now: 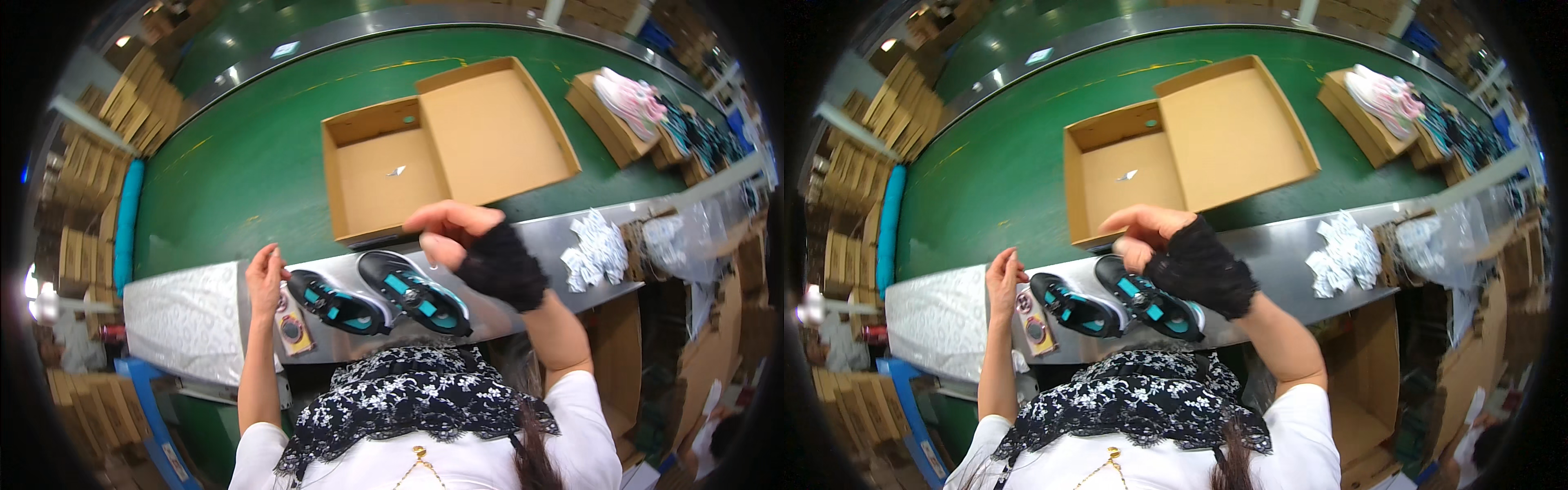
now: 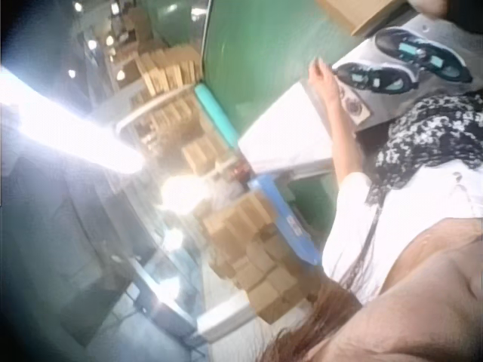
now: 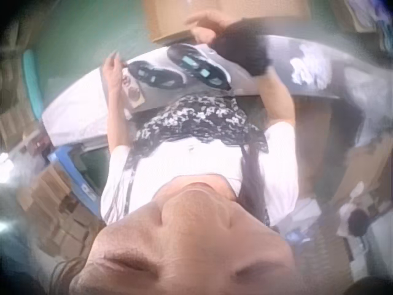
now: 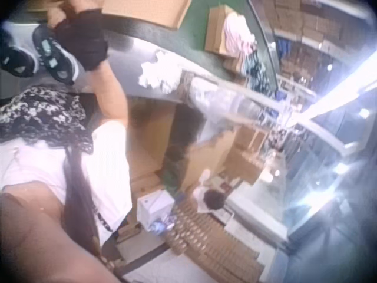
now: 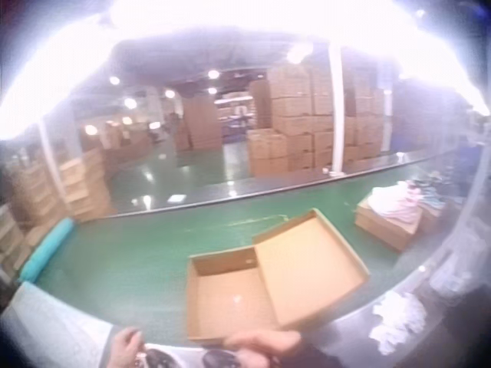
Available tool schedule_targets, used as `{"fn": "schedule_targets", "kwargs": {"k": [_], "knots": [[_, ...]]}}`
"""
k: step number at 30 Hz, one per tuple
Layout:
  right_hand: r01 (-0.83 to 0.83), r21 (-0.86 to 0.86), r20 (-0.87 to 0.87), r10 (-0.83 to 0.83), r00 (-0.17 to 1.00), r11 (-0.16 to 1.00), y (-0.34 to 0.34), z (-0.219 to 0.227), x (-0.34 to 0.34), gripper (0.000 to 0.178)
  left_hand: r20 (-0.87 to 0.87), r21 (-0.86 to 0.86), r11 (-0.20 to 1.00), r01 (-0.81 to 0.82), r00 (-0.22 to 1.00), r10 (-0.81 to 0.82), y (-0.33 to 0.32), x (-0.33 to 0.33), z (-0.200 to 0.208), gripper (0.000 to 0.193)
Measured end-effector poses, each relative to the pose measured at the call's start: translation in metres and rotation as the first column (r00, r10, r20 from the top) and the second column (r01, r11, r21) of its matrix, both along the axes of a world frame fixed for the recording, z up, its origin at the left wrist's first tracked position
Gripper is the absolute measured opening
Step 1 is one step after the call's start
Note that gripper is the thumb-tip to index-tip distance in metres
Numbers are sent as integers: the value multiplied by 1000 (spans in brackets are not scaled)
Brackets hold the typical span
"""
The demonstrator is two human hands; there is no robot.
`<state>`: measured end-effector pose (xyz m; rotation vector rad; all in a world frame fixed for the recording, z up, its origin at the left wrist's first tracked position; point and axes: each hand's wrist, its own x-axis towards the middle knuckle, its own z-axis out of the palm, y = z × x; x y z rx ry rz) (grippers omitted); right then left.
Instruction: The person places pairs of shoes into boxes, wraps them in paper, and closes the boxes before setting them on a conveyor belt.
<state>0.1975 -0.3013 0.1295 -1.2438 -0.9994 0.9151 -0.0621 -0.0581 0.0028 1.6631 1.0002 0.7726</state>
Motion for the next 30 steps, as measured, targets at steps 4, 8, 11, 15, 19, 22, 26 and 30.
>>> {"fn": "schedule_targets", "kwargs": {"k": [4, 8, 11, 15, 19, 22, 26, 30], "knots": [[-508, 364, -378, 622, 686, 781, -3, 100, -17, 16, 75, -127, 992, -16, 997, 26, -23, -14, 2, 24], [-655, 602, -189, 878, 439, 457, -18, 117, -19, 13, 70, -304, 951, -47, 995, 71, -43, -32, -4, 22], [-605, 659, -123, 857, 500, 448, -42, 109, -20, 12, 34, -245, 969, -5, 999, 14, -56, -50, -17, 21], [-557, 686, -89, 814, 574, 468, -58, 106, -20, 11, -15, -318, 948, -9, 1000, 4, -64, -57, -35, 26], [-552, 689, -51, 791, 609, 469, -71, 106, -26, 13, -19, -360, 933, -1, 1000, -7, -68, -56, -47, 26], [-551, 691, -30, 781, 624, 467, -79, 107, -31, 14, -20, -375, 927, 15, 1000, -24, -71, -53, -49, 27], [-574, 694, 15, 789, 615, 435, -82, 109, -36, 17, -50, -358, 933, -17, 999, -2, -67, -52, -50, 24], [-630, 697, 74, 839, 538, 343, -81, 112, -41, 21, -22, -344, 939, -19, 1000, 12, -65, -55, -48, 26]]}}
